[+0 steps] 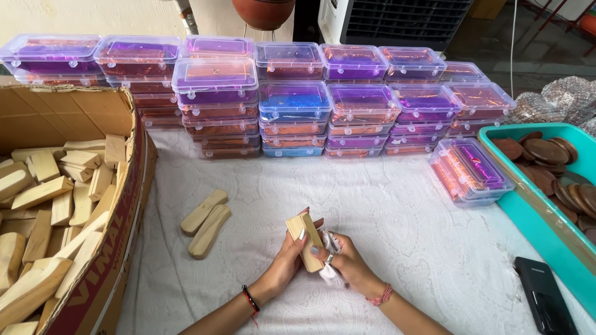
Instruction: Wrapping small rectangular blocks in foil and placing them into a plastic container.
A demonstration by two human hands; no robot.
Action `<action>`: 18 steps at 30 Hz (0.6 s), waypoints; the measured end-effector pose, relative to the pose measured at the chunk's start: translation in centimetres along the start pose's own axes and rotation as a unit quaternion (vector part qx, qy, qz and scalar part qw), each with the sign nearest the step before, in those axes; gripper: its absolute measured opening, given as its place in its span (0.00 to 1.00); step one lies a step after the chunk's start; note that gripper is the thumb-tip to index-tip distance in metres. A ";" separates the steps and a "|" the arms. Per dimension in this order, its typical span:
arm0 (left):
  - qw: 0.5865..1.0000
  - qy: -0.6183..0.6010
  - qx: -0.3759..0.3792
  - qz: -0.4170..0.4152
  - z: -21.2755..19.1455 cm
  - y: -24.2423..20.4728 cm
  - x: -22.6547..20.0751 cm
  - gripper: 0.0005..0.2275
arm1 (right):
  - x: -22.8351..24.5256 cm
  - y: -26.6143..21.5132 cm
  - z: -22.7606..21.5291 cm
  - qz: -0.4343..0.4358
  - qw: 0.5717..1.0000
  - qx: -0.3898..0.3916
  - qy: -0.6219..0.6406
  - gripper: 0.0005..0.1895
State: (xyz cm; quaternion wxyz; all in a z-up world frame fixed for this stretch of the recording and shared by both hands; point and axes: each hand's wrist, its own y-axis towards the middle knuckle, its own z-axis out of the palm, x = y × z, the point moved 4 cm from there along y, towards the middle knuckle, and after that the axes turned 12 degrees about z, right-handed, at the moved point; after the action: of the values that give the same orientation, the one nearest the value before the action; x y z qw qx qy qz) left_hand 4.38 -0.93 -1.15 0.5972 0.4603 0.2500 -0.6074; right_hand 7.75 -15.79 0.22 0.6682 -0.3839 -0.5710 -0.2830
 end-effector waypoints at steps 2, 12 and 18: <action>0.999 0.031 0.020 -0.007 0.1 0.0 0.0 0.32 | -1.6 0.5 -0.8 0.085 0.996 0.022 0.017 0.25; 0.934 0.336 0.123 -0.006 2.9 -1.9 -1.7 0.35 | 5.8 0.1 -9.1 -0.159 0.942 -0.226 -0.193 0.23; 0.677 0.612 0.395 0.105 7.3 -4.5 -0.6 0.33 | 3.7 0.2 -16.4 -0.075 0.716 -0.472 -0.509 0.23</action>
State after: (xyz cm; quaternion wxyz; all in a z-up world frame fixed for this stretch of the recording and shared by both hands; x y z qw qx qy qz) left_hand -1.87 -6.17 1.55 0.1331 0.9457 0.2462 -0.1651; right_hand 17.53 -29.15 2.91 -0.0145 -0.6918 -0.6439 -0.3265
